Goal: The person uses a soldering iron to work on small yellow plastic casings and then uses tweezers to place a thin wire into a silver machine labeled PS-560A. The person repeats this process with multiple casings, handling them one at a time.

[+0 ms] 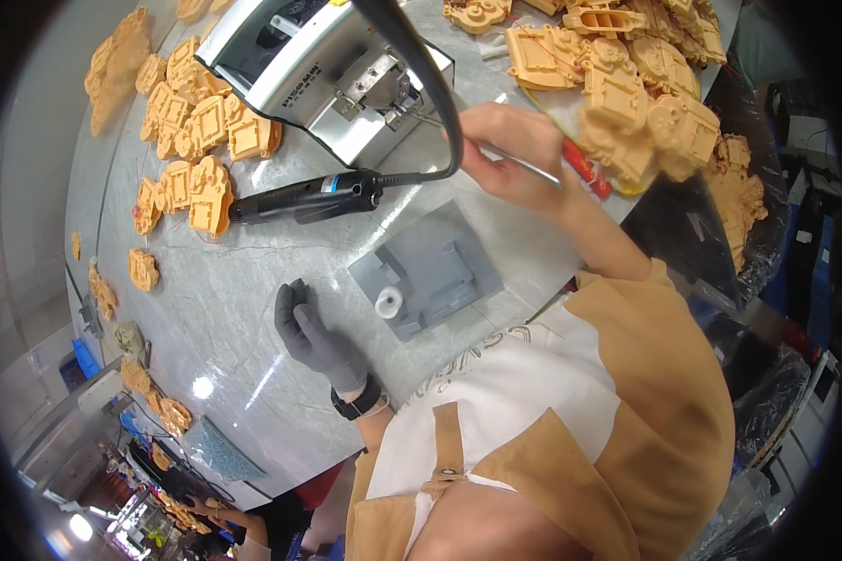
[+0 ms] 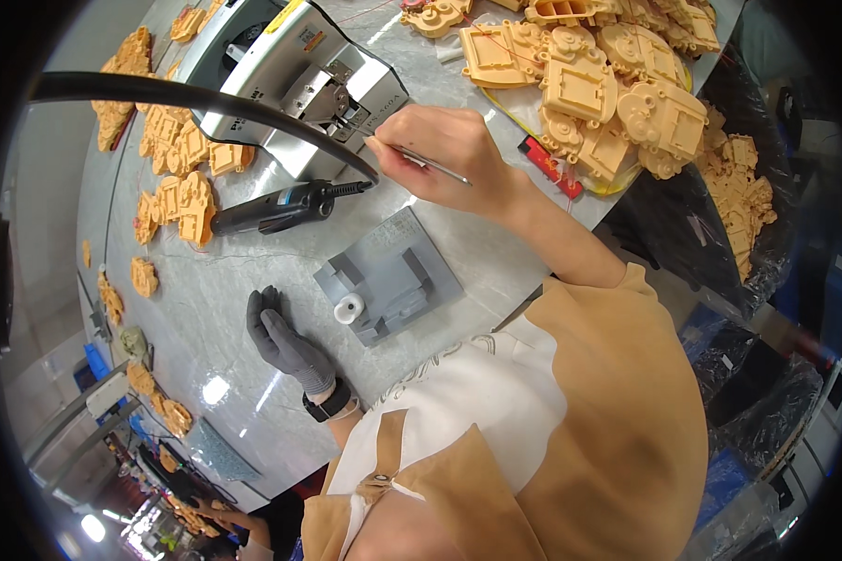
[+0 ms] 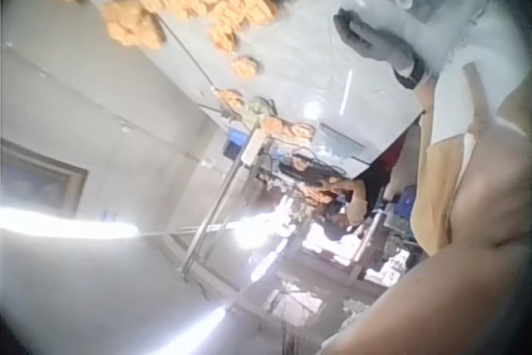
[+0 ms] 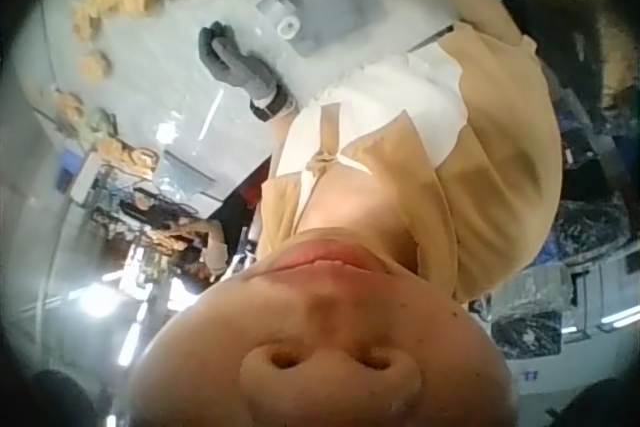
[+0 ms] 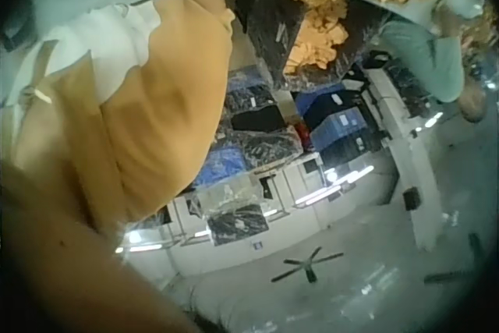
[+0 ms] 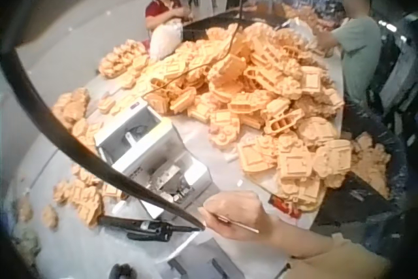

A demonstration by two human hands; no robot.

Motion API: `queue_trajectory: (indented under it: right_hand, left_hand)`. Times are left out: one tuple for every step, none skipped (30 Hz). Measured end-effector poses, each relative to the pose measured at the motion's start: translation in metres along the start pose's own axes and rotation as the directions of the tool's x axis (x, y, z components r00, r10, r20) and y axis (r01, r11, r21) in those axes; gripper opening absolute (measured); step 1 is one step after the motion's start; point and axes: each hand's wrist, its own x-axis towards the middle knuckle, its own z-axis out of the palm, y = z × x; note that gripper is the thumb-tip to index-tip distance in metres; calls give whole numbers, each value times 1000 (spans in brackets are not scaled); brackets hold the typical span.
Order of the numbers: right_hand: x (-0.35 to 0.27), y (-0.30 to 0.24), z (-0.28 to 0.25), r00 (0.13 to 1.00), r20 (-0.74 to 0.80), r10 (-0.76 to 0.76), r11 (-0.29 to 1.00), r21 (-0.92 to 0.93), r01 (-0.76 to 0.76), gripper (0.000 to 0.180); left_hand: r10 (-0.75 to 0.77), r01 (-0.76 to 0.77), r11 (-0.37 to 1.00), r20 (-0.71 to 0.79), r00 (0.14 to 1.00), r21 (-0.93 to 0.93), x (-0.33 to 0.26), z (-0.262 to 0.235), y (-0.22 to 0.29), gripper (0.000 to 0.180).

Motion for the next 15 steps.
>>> queue_trajectory:
  right_hand:
    - [0,-1,0,1000,-13,4,1000,3,-4,14]
    - [1,-2,0,1000,-25,9,1000,7,-9,14]
    - [1,-4,1,999,-38,13,1000,10,-13,14]
    - [2,-3,1,999,-19,29,999,16,-28,14]
    - [2,-2,2,999,-1,44,999,21,-44,13]
    - [2,-1,1,998,16,61,998,26,-62,13]
    - [1,0,2,999,19,48,999,19,-48,13]
    - [0,1,3,999,21,34,999,13,-34,13]
    - [-1,2,4,1000,18,20,1000,12,-20,13]
    - [-3,1,3,1000,-2,22,1000,14,-22,12]
    - [-5,0,1,999,-22,25,1000,14,-25,12]
    - [-6,-2,0,999,-43,26,1000,17,-26,11]
    - [-8,-4,-3,995,-75,68,997,24,-67,11]
    - [-8,-8,-6,988,-106,108,994,37,-105,11]
    - [-10,-9,-10,980,-137,145,989,46,-140,10]
  left_hand:
    - [-3,3,1000,-2,1000,1,0,0,0,35]
    - [2,-2,1000,-3,1000,-3,0,0,0,35]
    - [7,-7,1000,-3,1000,-8,-1,0,0,35]
    - [12,-12,1000,-3,1000,-12,-1,0,0,35]
    - [12,-12,1000,-2,1000,-12,-1,0,0,35]
    - [12,-12,1000,2,1000,-12,-1,0,0,36]
    - [12,-12,1000,6,1000,-11,-1,1,0,36]
    - [-2,2,1000,-15,1000,-25,0,1,2,36]
    - [-10,9,999,-37,999,-34,2,1,5,37]
    - [-20,17,999,-59,998,-43,5,1,10,37]
    - [140,-140,989,-5,990,53,12,0,15,37]
    - [292,-298,944,63,954,140,25,-2,21,38]
    - [425,-446,869,139,895,214,35,-3,30,38]
    - [543,-575,786,191,818,227,46,5,52,40]
    - [649,-693,684,244,720,227,59,21,78,42]
